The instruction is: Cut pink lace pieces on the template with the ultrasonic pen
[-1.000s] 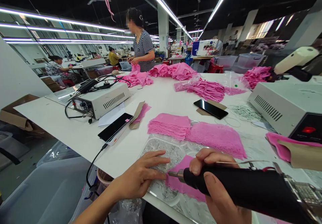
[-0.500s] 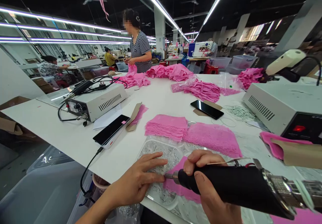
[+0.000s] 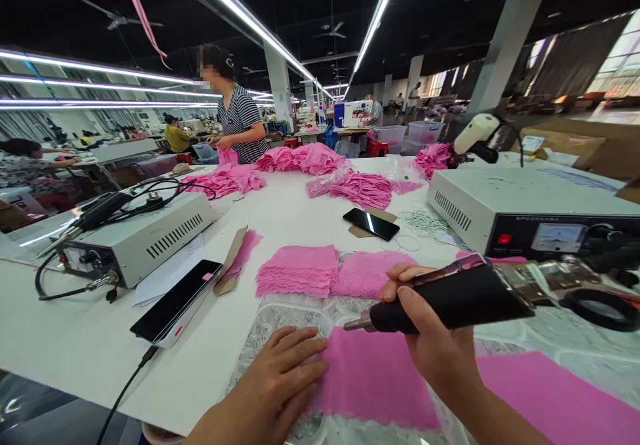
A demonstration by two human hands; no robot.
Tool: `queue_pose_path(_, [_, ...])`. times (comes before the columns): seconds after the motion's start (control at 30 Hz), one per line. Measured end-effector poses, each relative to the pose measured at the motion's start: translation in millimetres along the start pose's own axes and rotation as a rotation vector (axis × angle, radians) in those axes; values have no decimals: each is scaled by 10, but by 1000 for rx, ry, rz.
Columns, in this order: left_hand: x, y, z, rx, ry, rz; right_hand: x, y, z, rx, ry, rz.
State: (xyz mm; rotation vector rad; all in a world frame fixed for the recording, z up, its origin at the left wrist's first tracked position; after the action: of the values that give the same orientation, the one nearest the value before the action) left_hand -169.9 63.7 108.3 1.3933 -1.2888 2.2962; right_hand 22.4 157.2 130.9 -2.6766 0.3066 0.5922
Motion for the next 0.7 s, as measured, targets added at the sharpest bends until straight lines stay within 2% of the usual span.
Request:
queue_pose_path(0.17, [-102,-31,-8,-55,-38,56,-90,61,54,90,86,-18])
queue_pose_path(0.33, [-80,-29,5,-86,-69,27,-149,50,59,96,117,-30])
queue_pose_path(0.53, [-149,-7,-19,-63,-54,13,-150,51,128,18,71,-46])
queue_pose_path(0.63, [-140,7,-26,-55,-32,84,-139,58,159,-8,67,-42])
queue_pose_path(0.7, [-116,10,-24,-46,-24,85,-114,50,161,-14,60,-25])
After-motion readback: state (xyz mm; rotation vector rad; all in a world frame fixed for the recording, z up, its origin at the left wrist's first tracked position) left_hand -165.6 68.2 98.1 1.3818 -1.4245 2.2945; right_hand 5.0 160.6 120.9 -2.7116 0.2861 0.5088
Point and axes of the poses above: each hand's wrist, its own y-axis away from the middle knuckle, its own x-axis out of the back of the hand, z = x × y, the point moved 9 cm from there along -y, towards the middle knuckle, and after that the axes turned 9 degrees about z, right-handed, at the moved point
